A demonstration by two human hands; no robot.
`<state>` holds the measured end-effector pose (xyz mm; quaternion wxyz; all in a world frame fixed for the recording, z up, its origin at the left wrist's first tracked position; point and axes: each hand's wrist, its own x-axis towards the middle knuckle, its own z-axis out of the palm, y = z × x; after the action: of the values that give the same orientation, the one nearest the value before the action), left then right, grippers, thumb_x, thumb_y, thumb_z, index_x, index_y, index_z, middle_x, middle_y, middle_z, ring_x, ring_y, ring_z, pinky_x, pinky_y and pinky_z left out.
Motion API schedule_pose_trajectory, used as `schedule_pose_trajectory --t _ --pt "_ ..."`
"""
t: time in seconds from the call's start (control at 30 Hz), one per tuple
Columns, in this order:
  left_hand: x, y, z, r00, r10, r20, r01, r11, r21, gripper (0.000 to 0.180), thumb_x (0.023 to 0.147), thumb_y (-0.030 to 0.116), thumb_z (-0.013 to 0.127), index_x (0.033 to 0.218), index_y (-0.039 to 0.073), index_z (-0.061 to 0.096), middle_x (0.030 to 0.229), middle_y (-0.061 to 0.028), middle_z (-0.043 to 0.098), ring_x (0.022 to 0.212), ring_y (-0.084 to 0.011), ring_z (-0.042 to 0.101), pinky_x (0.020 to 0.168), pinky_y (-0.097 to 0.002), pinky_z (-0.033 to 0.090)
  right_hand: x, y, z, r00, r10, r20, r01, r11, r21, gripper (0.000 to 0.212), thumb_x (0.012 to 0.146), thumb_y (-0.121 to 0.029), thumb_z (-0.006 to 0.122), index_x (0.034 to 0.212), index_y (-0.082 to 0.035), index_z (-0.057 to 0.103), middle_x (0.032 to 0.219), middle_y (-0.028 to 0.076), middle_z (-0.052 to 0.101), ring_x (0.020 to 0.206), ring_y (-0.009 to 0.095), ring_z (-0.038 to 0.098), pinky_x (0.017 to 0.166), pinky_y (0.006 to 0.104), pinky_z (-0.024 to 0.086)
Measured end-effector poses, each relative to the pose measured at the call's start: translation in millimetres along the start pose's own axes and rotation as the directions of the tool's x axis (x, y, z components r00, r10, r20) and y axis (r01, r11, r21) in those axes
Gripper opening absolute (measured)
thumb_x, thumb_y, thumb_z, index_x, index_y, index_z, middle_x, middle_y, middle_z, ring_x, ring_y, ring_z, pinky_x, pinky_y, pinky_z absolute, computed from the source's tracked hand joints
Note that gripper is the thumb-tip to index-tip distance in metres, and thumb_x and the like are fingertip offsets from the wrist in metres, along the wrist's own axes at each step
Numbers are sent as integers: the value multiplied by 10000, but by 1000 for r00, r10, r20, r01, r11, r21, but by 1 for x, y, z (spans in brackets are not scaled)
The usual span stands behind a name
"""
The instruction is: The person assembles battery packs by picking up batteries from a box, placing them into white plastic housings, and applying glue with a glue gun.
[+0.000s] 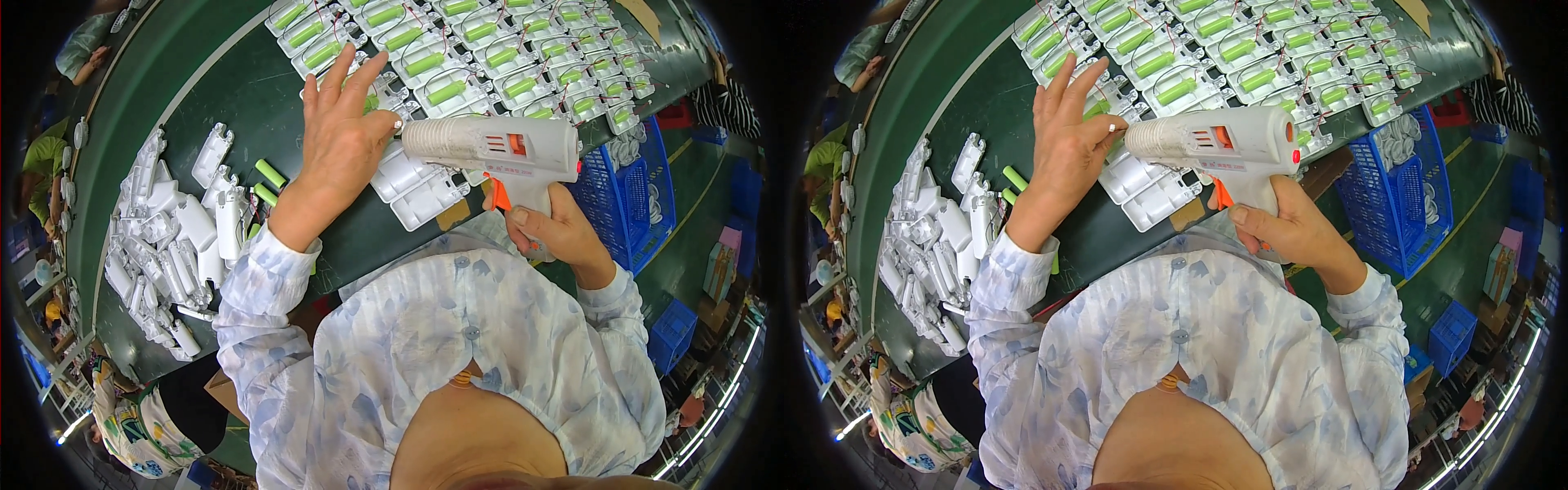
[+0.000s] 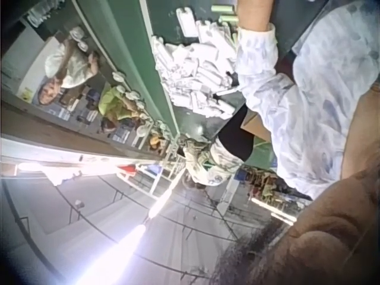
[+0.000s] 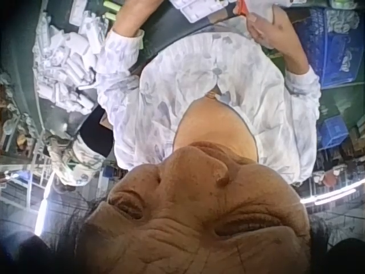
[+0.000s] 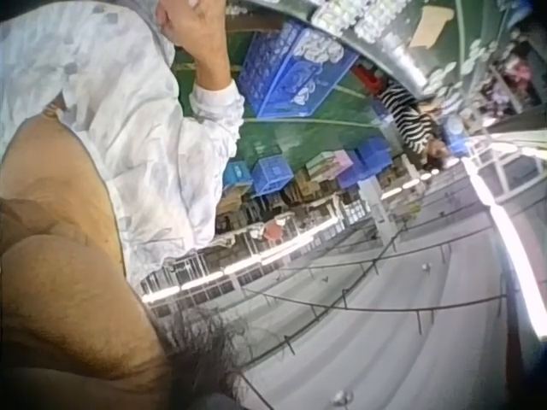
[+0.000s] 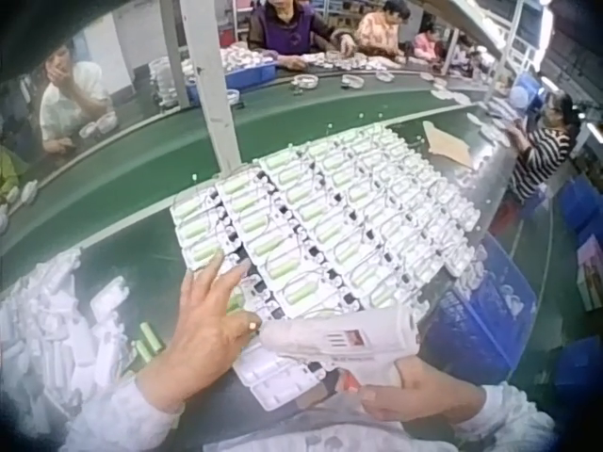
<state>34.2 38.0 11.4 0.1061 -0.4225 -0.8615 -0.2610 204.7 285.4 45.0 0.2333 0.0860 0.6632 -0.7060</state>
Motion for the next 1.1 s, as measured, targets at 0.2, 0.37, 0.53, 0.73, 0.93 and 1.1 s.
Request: schedule_pose_trajectory --t 0.2,0.37,0.53,0.73,0.93,1.1 --pt "0 -4 13 1000 -18 26 18 1000 19 79 718 85 788 784 122 765 1477 -101 468 1456 -384 285 1089 -718 230 -4 0 5 999 12 -49 -11 1000 21 473 933 -231 561 1292 73 515 1009 126 668 538 100 528 547 260 455" --pt "0 -3 8 999 11 47 -13 999 47 136 700 67 794 814 137 767 1501 -95 444 1466 -373 274 1090 -718 230 -4 3 3 999 10 -42 -9 1000 27 455 929 -226 571 1273 67 520 996 116 658 540 97 533 549 258 460" --pt "-4 4 -20 991 17 -133 -9 998 61 299 696 26 786 963 153 747 1474 -104 493 1437 -392 340 1102 -676 260 -2 3 8 997 -43 -66 46 998 47 408 930 -221 576 1225 58 539 981 114 643 541 96 531 541 253 459" --pt "-27 -3 -72 985 -51 -165 67 993 98 252 729 -30 748 961 63 723 1239 -152 632 1188 -370 564 961 -459 453 6 3 5 996 -25 -82 29 999 44 386 934 -212 567 1208 57 529 889 96 629 540 97 524 538 249 450" --pt "-70 -8 -89 927 -373 -48 376 918 131 129 798 22 733 924 29 704 938 -120 661 889 -308 622 759 -388 498 3 -4 10 997 -42 -59 43 999 17 331 954 -209 557 1162 47 533 711 57 579 527 94 500 511 251 409" --pt "-89 -19 -77 919 -389 -62 377 825 420 134 817 136 753 899 39 709 830 -99 628 793 -306 599 686 -414 484 -4 -2 11 997 6 -75 -5 1000 6 296 962 -196 549 1138 42 534 679 39 565 525 87 491 501 244 380"
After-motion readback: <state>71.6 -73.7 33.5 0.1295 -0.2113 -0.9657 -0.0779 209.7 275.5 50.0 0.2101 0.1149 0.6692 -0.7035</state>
